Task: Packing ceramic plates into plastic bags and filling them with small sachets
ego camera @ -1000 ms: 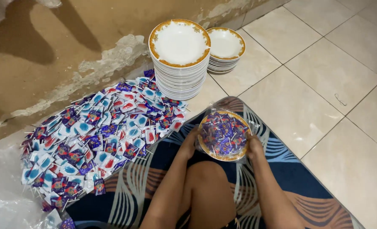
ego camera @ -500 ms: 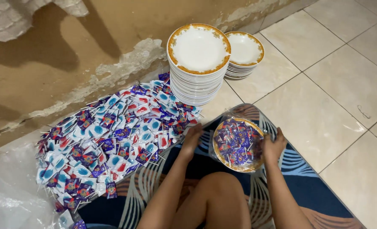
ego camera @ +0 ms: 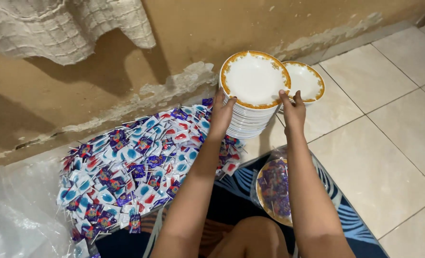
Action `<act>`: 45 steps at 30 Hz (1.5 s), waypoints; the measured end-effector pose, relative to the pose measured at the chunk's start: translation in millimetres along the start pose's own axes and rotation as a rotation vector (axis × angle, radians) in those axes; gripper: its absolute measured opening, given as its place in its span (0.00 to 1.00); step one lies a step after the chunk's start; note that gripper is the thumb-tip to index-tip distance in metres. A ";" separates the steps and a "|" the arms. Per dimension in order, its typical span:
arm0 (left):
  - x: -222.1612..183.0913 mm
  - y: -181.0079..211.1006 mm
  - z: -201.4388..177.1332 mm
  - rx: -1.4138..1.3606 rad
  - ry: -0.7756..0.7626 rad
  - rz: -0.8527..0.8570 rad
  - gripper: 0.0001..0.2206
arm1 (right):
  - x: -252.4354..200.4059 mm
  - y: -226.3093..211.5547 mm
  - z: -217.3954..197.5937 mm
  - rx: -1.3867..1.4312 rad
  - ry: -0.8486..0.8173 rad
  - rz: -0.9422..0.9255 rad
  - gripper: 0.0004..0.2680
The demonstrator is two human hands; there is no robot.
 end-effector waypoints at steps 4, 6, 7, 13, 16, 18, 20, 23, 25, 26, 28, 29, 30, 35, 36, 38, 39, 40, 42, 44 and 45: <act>22.0 -9.8 -8.0 -0.025 -0.023 -0.012 0.32 | 28.7 23.8 15.2 -0.240 -0.064 -0.025 0.38; 15.0 2.5 -11.6 -0.061 -0.142 -0.110 0.32 | 38.6 30.5 13.4 -0.489 -0.023 -0.112 0.38; 17.3 2.4 -13.7 -0.059 -0.137 -0.106 0.32 | 26.5 11.2 13.0 -0.485 -0.026 -0.117 0.38; 2.5 24.7 -21.1 -0.079 -0.213 -0.294 0.40 | -12.2 -49.1 7.3 -0.355 0.089 -0.273 0.30; -5.6 34.1 -28.0 -0.176 -0.209 -0.308 0.38 | -29.9 -72.6 8.6 -0.301 0.068 -0.242 0.30; -5.0 29.5 -34.4 -0.082 -0.228 -0.326 0.39 | -35.4 -74.5 10.4 -0.181 0.061 -0.317 0.28; -18.8 34.6 -53.4 -0.108 -0.227 -0.272 0.38 | -42.0 -59.9 8.4 -0.062 0.041 -0.344 0.27; -62.5 81.6 -93.5 -0.120 -0.193 -0.190 0.35 | -78.0 -55.5 12.9 0.130 -0.062 -0.360 0.27; -86.4 88.3 -123.3 -0.107 -0.155 -0.161 0.33 | -115.1 -60.3 14.4 0.204 -0.151 -0.352 0.27; -91.0 71.8 -140.3 -0.134 -0.097 -0.207 0.28 | -135.3 -63.3 16.2 0.270 -0.267 -0.306 0.29; -107.7 52.6 -171.5 -0.156 -0.029 -0.249 0.25 | -168.8 -61.3 24.6 0.343 -0.392 -0.259 0.30; -121.6 48.2 -187.0 -0.059 0.028 -0.290 0.22 | -183.8 -54.8 32.7 0.295 -0.494 -0.212 0.30; -135.6 43.9 -203.3 0.038 0.084 -0.331 0.20 | -199.5 -48.1 41.2 0.245 -0.594 -0.166 0.29; -226.3 -35.0 -304.4 0.163 0.105 -0.551 0.23 | -273.2 7.2 87.2 -0.277 -0.941 -0.044 0.31; -246.3 -53.1 -321.0 0.088 0.150 -0.638 0.25 | -285.5 23.4 97.9 -0.514 -1.028 -0.033 0.32; -285.9 -80.2 -347.7 0.099 0.188 -0.685 0.25 | -316.7 43.6 113.0 -0.605 -1.077 -0.014 0.34; -308.9 -95.6 -360.0 0.111 0.213 -0.738 0.24 | -334.7 56.8 117.6 -0.697 -1.114 0.017 0.37; -327.5 -118.0 -368.4 0.109 0.220 -0.742 0.24 | -354.8 61.5 118.6 -0.699 -1.122 0.017 0.37; -350.6 -159.2 -387.1 0.107 0.258 -0.740 0.22 | -388.7 67.5 126.1 -0.287 -1.173 0.364 0.36; -368.2 -171.0 -395.8 0.059 0.269 -0.757 0.23 | -398.0 62.8 134.6 -0.480 -1.223 0.224 0.35; -378.6 -178.9 -397.2 0.007 0.277 -0.782 0.23 | -402.3 61.7 136.5 -0.678 -1.261 0.088 0.35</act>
Point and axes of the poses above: each hand's wrist, its own x-axis towards the middle knuckle, its own z-axis out of the palm, y = z × x, the point moved 2 cm from there along x, towards the middle knuckle, and after that the axes turned 5 degrees about -y, right-handed, at the moved point
